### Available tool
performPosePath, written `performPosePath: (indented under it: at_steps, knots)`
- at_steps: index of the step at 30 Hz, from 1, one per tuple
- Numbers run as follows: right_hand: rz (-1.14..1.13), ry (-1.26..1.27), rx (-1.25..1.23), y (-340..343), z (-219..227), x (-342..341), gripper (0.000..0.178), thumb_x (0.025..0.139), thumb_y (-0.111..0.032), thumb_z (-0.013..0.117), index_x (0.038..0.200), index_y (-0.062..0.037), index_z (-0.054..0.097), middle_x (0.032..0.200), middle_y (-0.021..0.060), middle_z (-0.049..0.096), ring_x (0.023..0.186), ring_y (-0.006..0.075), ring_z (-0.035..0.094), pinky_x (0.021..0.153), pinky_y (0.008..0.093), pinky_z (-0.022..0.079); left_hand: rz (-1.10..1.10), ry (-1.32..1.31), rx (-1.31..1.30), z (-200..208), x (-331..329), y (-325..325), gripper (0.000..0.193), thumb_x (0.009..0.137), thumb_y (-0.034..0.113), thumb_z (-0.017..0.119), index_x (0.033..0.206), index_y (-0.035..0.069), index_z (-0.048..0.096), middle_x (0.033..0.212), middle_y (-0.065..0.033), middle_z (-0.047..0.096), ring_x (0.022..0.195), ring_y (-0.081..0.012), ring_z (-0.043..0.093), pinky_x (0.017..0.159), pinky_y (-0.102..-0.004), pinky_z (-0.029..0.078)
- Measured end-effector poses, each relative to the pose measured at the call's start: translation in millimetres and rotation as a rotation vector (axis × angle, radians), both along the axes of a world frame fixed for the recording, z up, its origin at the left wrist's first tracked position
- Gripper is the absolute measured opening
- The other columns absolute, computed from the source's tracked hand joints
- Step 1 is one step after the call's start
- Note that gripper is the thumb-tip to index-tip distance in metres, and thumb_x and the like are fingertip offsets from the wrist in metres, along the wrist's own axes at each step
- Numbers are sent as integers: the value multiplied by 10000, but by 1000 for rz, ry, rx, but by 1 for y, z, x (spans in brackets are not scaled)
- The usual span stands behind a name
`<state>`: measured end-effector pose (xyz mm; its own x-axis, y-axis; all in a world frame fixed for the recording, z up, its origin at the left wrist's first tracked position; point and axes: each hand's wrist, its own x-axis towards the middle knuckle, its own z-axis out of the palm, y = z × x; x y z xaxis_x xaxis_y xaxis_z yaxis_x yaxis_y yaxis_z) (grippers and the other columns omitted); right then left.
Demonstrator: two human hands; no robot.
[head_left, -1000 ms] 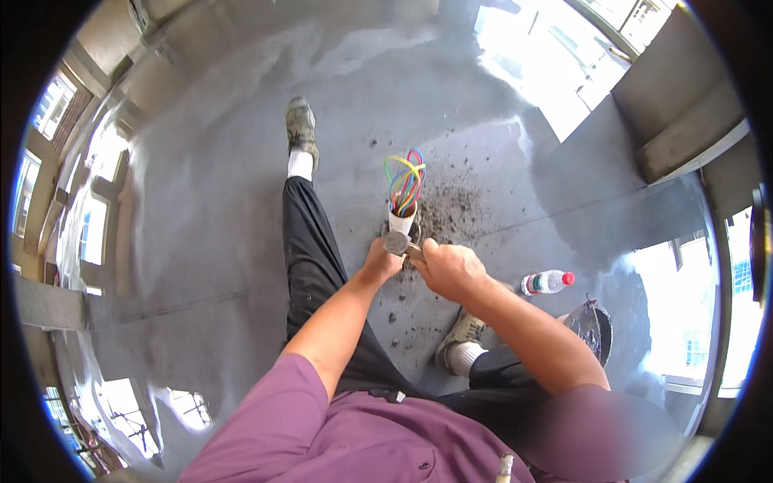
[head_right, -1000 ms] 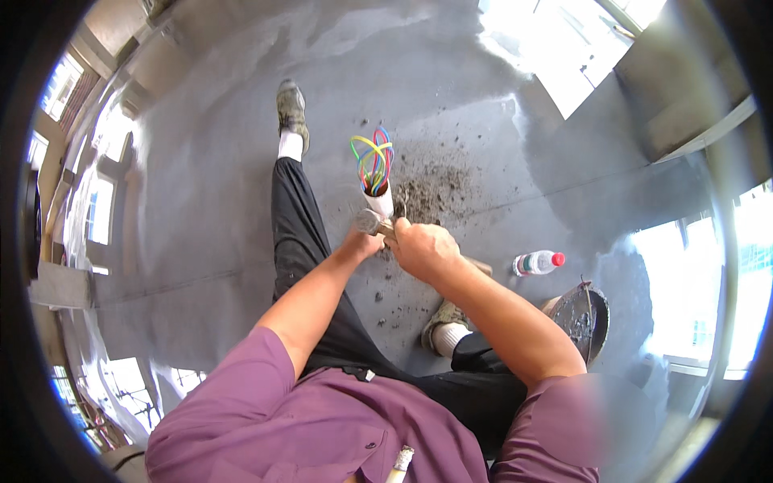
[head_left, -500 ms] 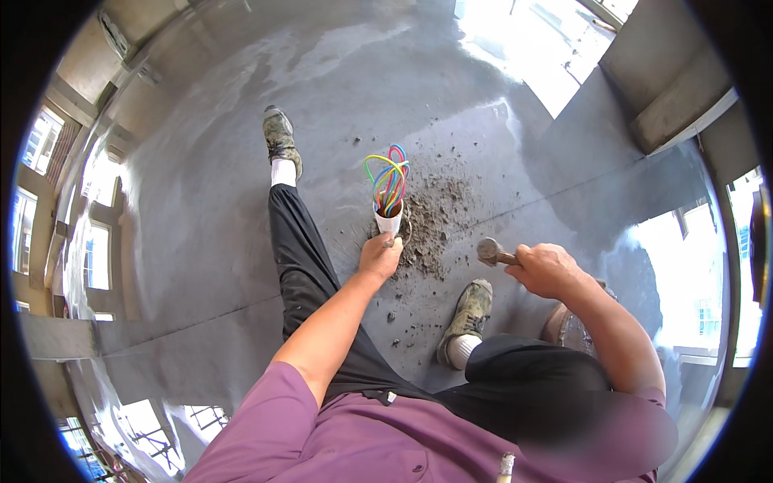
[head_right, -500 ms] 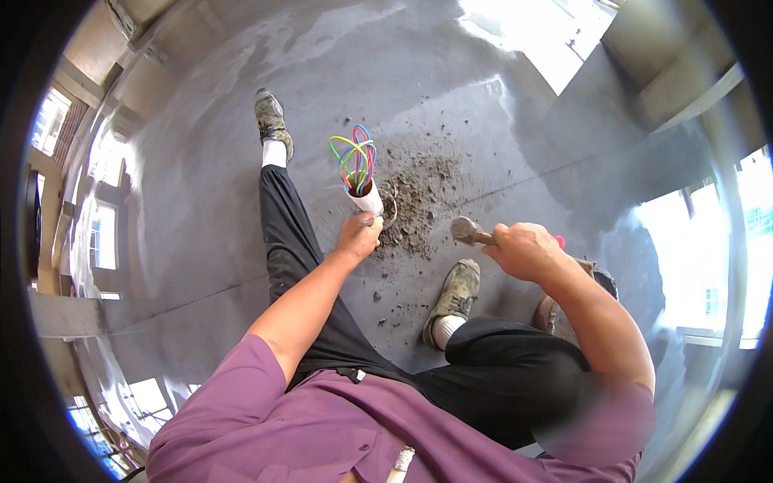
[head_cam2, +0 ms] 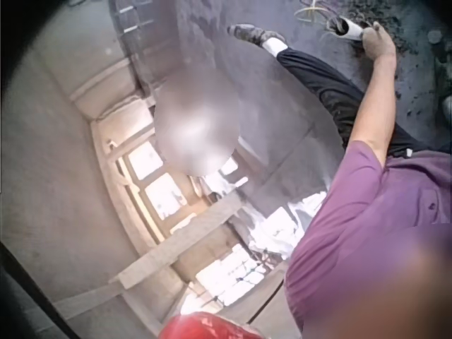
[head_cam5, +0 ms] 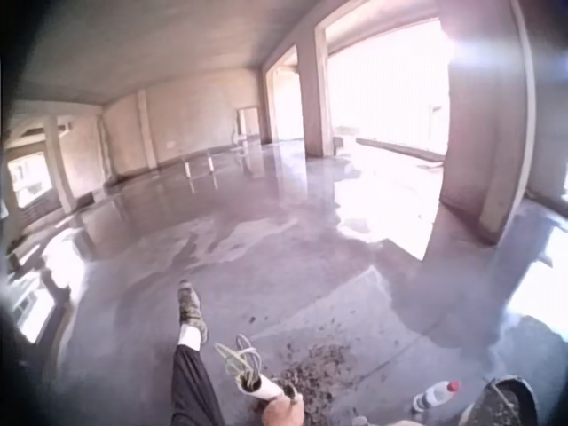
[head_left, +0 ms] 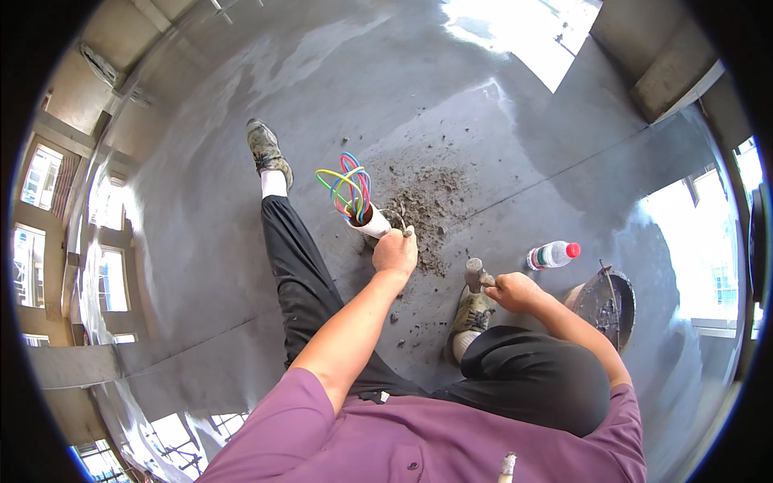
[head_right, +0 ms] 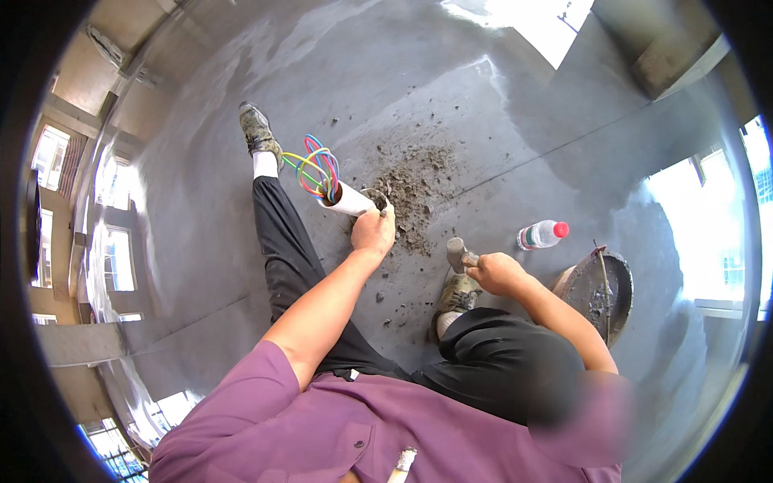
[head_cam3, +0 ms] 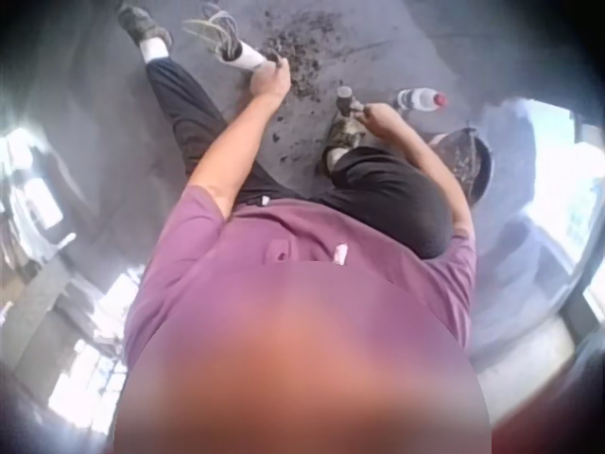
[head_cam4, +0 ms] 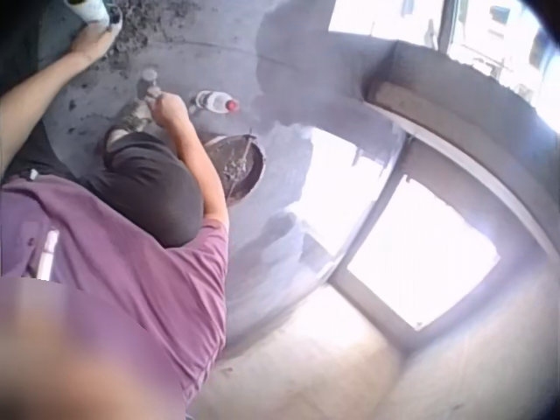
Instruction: The person uses a hammer and chisel to break away concrete around a white PVC pipe protruding from the floor. After loosening the pipe, they pull it out, revealing a bundle of colored electrical wires. The person then uses a trowel to clear debris from the hole and organizes the wires.
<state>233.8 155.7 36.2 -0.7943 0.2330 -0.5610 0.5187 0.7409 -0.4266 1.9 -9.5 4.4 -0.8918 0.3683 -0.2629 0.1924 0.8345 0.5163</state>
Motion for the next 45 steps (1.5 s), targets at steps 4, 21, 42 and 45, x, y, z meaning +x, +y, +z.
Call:
performPosePath:
  at_steps: [4,21,42,45]
  knots:
    - [-218,-93,-74,7,-8,11,526,957,-417,566,825,84,659,798,298,661,813,460,665,770,517,518,-229,48,145,-27,-11,-31,460,965,396,512,837,-26,643,838,-288,677,848,-469,659,748,-564,503]
    - [-620,-173,-313,11,-31,30,448,996,-379,563,762,2,564,563,77,561,410,202,547,403,381,441,753,-1014,1085,-63,-38,-103,193,989,235,507,1053,56,542,890,-142,717,826,-263,724,584,-347,537]
    - [-598,-181,-299,10,-33,35,476,998,-387,551,766,27,572,546,117,588,446,253,596,456,417,463,427,-641,643,-13,-21,-84,317,1013,308,586,1087,0,575,922,-140,718,680,-190,721,508,-261,514]
    - [-562,-195,-275,10,-34,35,495,998,-397,546,741,25,573,544,122,596,452,256,603,471,420,470,444,-596,586,-16,-35,-74,345,995,337,592,1073,2,585,843,-127,714,622,-183,707,452,-261,489]
